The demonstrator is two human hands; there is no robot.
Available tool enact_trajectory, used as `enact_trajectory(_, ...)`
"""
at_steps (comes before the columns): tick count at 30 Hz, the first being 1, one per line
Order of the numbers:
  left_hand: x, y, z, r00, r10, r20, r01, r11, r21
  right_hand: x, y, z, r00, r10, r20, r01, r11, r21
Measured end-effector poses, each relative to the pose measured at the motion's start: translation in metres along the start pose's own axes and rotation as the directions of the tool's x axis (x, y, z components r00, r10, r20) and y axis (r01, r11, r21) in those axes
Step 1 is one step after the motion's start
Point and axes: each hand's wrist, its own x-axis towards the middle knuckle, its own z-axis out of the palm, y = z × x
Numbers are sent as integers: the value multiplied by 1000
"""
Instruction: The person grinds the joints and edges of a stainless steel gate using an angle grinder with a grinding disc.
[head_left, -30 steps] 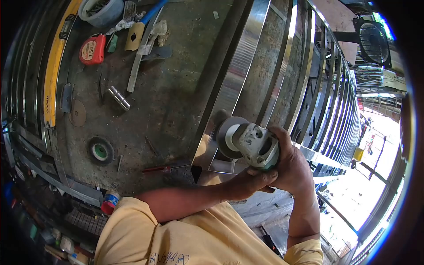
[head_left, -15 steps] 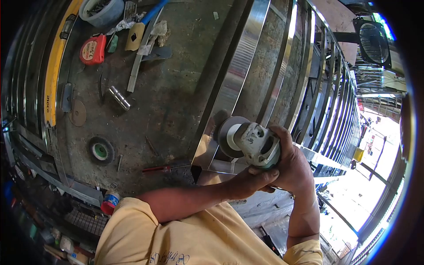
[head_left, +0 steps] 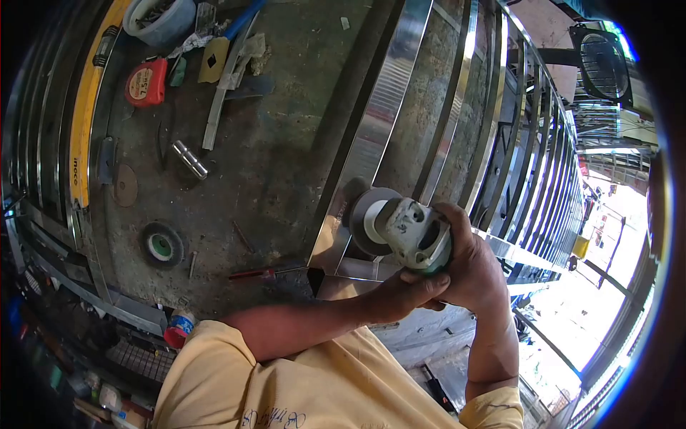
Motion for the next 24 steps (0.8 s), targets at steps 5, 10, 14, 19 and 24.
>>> enact_trajectory(5,-2,-15,5,998,10,-57,-11,1000,-26,-8,7,4,1000,-20,24,20,1000,-3)
enact_trajectory(10,-10,-27,13,996,11,-87,-15,999,-44,-22,7,4,996,8,85,-7,1000,-10)
enact_trajectory(14,-1,-18,4,999,8,-37,-9,1000,-26,-9,-1,-1,996,62,59,-61,998,-13)
enact_trajectory(19,1,-4,2,1000,10,-16,-10,1000,25,-1,4,0,998,-69,-17,69,998,3)
enact_trajectory(24,-9,-17,14,997,-24,-74,24,1000,1,-18,8,4,997,22,73,-26,998,58)
